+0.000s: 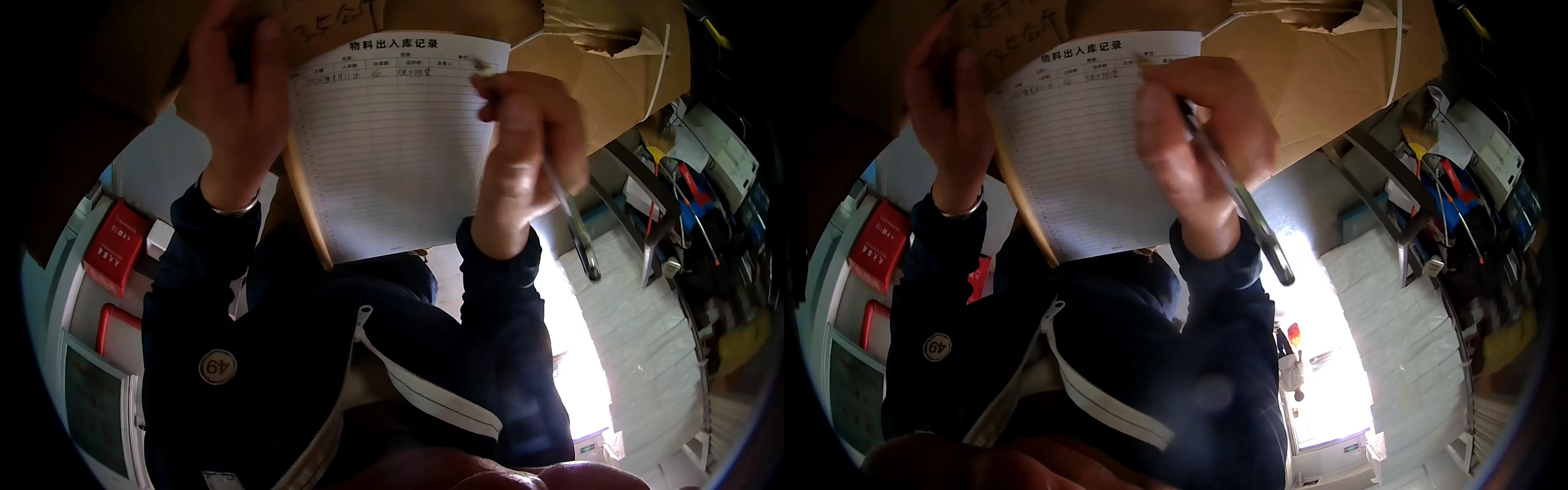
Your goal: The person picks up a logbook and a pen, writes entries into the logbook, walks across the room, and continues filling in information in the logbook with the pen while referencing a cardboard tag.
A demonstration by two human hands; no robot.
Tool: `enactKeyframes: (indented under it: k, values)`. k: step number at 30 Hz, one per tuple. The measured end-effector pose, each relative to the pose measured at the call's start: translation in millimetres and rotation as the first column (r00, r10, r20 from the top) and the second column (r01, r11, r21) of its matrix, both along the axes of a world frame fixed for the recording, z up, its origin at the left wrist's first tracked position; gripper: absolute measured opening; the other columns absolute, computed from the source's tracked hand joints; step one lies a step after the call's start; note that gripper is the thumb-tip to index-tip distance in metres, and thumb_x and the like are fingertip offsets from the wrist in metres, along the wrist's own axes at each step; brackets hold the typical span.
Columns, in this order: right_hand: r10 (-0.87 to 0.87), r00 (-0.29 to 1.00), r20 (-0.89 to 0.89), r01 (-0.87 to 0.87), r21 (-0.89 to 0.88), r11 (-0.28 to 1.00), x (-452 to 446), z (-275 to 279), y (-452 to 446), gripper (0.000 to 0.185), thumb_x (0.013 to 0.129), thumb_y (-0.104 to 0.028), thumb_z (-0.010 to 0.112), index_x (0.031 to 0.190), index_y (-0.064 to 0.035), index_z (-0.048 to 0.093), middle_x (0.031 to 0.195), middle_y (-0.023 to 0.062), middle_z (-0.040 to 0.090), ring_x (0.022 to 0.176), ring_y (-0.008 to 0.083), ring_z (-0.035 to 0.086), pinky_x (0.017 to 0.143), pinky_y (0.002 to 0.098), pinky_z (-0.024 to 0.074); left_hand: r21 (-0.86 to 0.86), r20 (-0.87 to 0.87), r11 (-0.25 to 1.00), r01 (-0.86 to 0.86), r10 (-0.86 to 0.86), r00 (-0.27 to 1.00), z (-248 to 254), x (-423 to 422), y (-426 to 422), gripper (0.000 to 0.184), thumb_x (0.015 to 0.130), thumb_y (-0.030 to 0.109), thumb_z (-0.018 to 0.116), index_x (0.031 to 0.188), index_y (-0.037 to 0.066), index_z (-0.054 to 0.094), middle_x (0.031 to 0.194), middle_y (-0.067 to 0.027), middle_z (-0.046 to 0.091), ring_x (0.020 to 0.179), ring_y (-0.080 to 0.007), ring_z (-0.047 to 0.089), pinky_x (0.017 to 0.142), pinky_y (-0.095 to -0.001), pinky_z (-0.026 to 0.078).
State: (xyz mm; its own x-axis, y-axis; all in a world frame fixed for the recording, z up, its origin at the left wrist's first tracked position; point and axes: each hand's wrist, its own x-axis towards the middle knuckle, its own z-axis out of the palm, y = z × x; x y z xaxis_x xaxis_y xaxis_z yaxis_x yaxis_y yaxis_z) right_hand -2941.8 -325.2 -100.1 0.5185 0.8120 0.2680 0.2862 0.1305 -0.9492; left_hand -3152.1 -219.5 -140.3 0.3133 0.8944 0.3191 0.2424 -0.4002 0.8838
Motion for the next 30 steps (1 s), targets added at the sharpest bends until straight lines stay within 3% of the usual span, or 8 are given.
enactKeyframes:
  k: [3,9,14,19,23,25,27,30]
  values:
    - [-0.005,0.996,0.086,0.020,-0.175,0.984,-2.6,-10.5,-4.1,0.010,0.091,-0.008,0.071,0.087,0.0017,0.072,0.074,0.0104,0.070,0.061,0.0183,0.066,0.056,0.0292,0.0505,-0.007,0.008,1.000,-0.020,0.021,1.000,-2.3,1.1,-1.1,0.039,0.104,0.003,0.047,0.143,-0.004,0.043,0.132,-0.0147,0.058,0.119,-0.0187,0.058,0.101,-0.0295,0.044]
    - [-0.020,0.973,0.231,0.040,-0.085,0.996,-3.2,-23.2,-9.6,0.039,0.105,-0.030,0.058,0.090,0.0042,0.070,0.082,0.0106,0.070,0.063,0.0130,0.063,0.055,0.0237,0.0468,-0.012,-0.027,1.000,-0.029,0.029,0.999,1.6,3.9,-1.5,0.040,0.104,0.001,0.045,0.143,-0.004,0.042,0.134,-0.0155,0.057,0.120,-0.0191,0.057,0.102,-0.0299,0.043]
    - [0.007,0.988,0.154,-0.004,-0.019,1.000,-2.0,-9.1,0.3,0.019,0.093,-0.015,0.072,0.101,0.0022,0.071,0.092,0.0138,0.072,0.067,0.0178,0.067,0.061,0.0271,0.0526,0.005,0.046,1.000,0.007,-0.008,0.999,-6.9,-1.1,2.3,0.041,0.104,0.000,0.044,0.144,-0.003,0.041,0.134,-0.0153,0.057,0.119,-0.0190,0.057,0.103,-0.0299,0.043]
    - [0.037,0.987,0.155,0.013,-0.308,0.951,-7.4,0.6,-6.4,0.023,0.101,-0.014,0.062,0.094,0.0065,0.070,0.080,0.0128,0.071,0.061,0.0124,0.062,0.059,0.0240,0.0489,0.034,-0.039,0.999,-0.020,0.021,0.999,-4.4,-2.8,-0.4,0.041,0.103,-0.001,0.044,0.144,-0.003,0.042,0.134,-0.0141,0.057,0.119,-0.0183,0.056,0.103,-0.0295,0.042]
    - [-0.011,0.974,0.228,0.045,-0.142,0.989,-4.6,-18.3,-6.9,0.026,0.101,-0.009,0.058,0.081,0.0045,0.070,0.071,0.0080,0.070,0.055,0.0112,0.060,0.051,0.0239,0.0454,0.007,-0.048,0.999,-0.042,0.043,0.998,-4.1,-2.2,-2.1,0.041,0.103,-0.001,0.044,0.144,-0.003,0.042,0.132,-0.0131,0.057,0.119,-0.0174,0.056,0.102,-0.0292,0.042]
    - [-0.020,0.979,0.202,0.048,-0.135,0.990,-6.1,-16.2,-4.6,0.019,0.089,0.001,0.069,0.070,-0.0003,0.065,0.069,0.0102,0.069,0.054,0.0169,0.063,0.051,0.0273,0.0477,-0.158,0.374,0.966,-0.203,0.249,0.893,-32.4,25.6,-8.7,0.041,0.103,-0.001,0.044,0.144,-0.002,0.042,0.132,-0.0129,0.058,0.118,-0.0170,0.056,0.102,-0.0290,0.042]
    - [-0.024,0.979,0.204,0.052,-0.133,0.990,-6.4,-13.7,-1.3,0.025,0.082,0.008,0.075,0.064,-0.0027,0.060,0.066,0.0112,0.069,0.054,0.0202,0.065,0.051,0.0291,0.0486,-0.143,0.419,0.975,-0.172,0.217,0.882,-35.7,24.7,-6.7,0.040,0.103,-0.001,0.045,0.143,-0.002,0.043,0.132,-0.0128,0.058,0.118,-0.0168,0.056,0.102,-0.0289,0.042]
    - [-0.030,0.975,0.222,0.064,-0.146,0.987,-8.1,-12.1,1.5,0.029,0.081,0.010,0.075,0.062,-0.0024,0.057,0.064,0.0110,0.067,0.053,0.0212,0.064,0.049,0.0292,0.0476,0.045,0.063,0.998,0.051,-0.053,0.997,-10.1,-1.9,5.2,0.040,0.103,0.000,0.044,0.143,-0.002,0.043,0.131,-0.0133,0.058,0.116,-0.0166,0.057,0.100,-0.0285,0.043]
